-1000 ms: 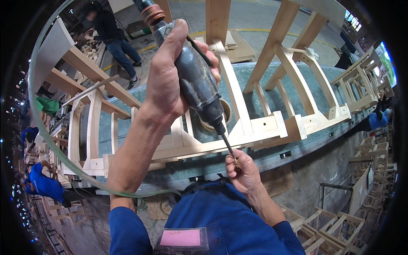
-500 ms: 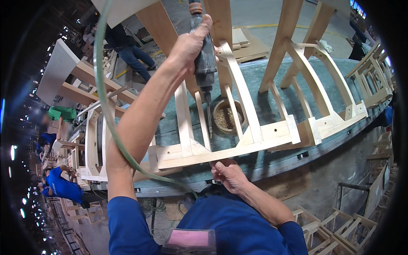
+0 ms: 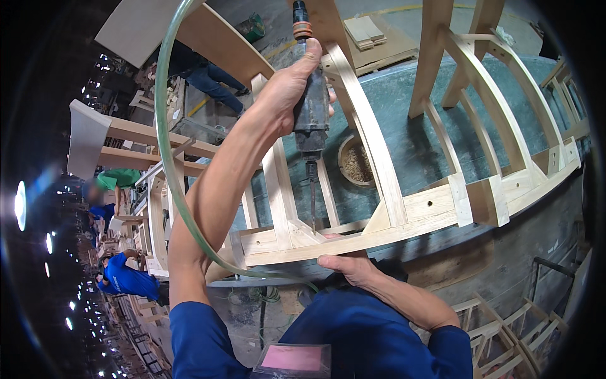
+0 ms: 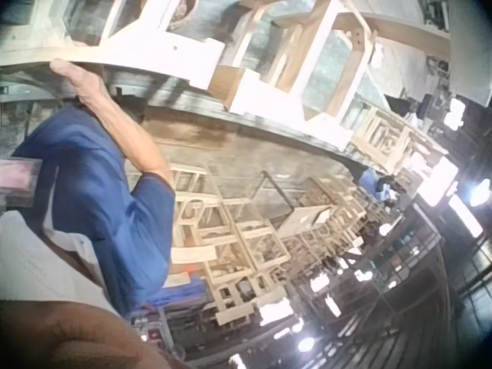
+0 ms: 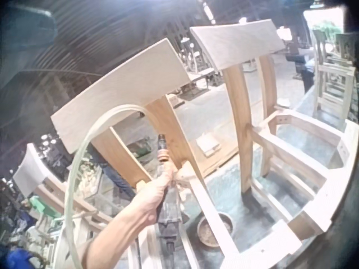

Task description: The person uses a pneumatic drill to drive screws into the joints of a wooden chair frame. They repeatedly position the tool, fasten screws, and adjust the chair's orientation on the workbench to access different connection points.

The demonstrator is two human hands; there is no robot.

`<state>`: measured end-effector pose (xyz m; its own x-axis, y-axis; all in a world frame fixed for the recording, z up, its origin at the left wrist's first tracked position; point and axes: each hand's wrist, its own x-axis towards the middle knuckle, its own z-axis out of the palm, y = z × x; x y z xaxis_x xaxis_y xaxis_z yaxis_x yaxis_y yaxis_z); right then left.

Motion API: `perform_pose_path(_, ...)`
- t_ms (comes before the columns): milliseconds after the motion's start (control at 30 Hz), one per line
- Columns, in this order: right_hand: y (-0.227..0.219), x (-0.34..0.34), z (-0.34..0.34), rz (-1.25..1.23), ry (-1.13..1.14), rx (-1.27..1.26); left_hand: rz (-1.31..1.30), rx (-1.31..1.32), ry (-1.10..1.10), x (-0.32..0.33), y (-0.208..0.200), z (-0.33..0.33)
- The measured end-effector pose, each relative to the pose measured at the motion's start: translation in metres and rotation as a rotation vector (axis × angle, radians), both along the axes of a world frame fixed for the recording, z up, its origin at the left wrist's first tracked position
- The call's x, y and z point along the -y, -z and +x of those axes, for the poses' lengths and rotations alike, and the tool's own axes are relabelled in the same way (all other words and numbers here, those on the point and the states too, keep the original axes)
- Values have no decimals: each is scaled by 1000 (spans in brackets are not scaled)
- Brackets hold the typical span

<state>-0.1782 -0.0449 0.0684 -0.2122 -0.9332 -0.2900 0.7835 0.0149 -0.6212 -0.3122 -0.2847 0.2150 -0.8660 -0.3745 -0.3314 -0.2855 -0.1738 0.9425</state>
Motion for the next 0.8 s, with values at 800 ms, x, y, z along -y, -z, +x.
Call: perform_pose_path(800, 1, 6, 3, 22, 72, -116, 171, 170, -185, 31, 62, 22)
